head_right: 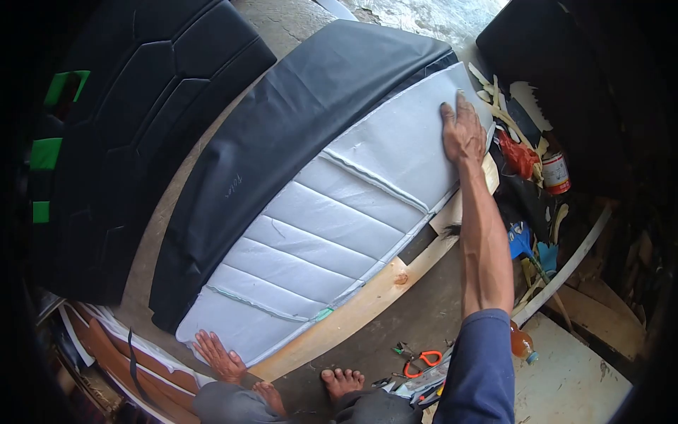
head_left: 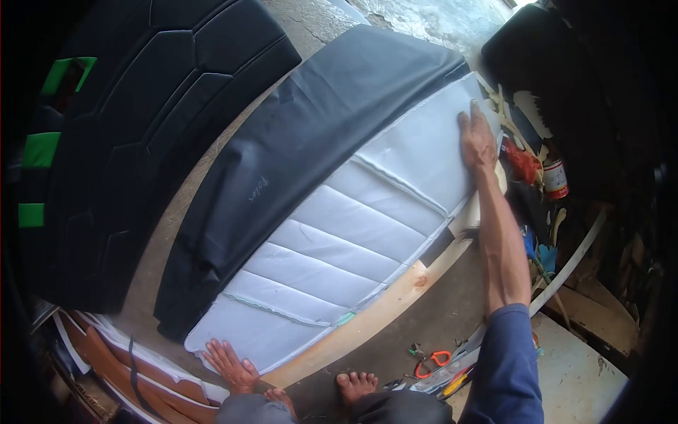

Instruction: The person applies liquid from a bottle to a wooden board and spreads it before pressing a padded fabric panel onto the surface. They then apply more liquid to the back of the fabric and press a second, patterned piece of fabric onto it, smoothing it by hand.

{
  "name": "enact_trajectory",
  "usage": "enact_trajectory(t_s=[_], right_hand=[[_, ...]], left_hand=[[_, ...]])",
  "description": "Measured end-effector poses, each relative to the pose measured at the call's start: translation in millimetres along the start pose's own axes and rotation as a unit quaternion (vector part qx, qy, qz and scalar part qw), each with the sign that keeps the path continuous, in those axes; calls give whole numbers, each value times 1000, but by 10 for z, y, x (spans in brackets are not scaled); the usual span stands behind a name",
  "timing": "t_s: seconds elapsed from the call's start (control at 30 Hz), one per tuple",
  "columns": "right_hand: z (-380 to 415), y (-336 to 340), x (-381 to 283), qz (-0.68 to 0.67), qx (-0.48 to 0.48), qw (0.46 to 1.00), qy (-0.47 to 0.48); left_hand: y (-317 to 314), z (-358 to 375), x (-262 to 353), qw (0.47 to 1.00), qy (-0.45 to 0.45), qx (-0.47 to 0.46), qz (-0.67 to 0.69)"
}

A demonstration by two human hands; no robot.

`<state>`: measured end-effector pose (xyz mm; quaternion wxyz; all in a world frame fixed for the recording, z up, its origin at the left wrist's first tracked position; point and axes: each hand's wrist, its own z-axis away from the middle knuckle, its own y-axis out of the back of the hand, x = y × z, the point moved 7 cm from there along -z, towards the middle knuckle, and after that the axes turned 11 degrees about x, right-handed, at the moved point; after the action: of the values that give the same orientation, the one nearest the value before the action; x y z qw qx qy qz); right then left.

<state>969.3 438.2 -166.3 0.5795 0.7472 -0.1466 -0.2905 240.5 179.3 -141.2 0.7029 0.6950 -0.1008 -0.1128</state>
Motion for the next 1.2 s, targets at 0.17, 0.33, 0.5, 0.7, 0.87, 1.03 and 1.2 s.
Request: enact_trajectory(t_s=[0.17,0.33,0.5,0.7,0.87,1.03,1.2], right_hand=[[-121,106,38,54,-80,985,-143],[-213,78,141,105,-78,978,-163],[-157,15,88,117,57,990,-55],[1809,146,-1392,104,43,988,104],[4289,228,-3232,-157,-192,897,367],[3898,197,-3106,-152,-141,892,402],[2453,84,-2272,-24,-47,953,298]], left_hand=[[17,-48,36,1000,2,7,2],[2,-4,-2,1000,1,11,25],[28,-13,5,999,5,33,38],[64,-2,11,998,13,34,42],[109,16,27,998,3,49,39],[89,-34,-18,999,13,14,43],[71,1,-13,999,17,12,45]])
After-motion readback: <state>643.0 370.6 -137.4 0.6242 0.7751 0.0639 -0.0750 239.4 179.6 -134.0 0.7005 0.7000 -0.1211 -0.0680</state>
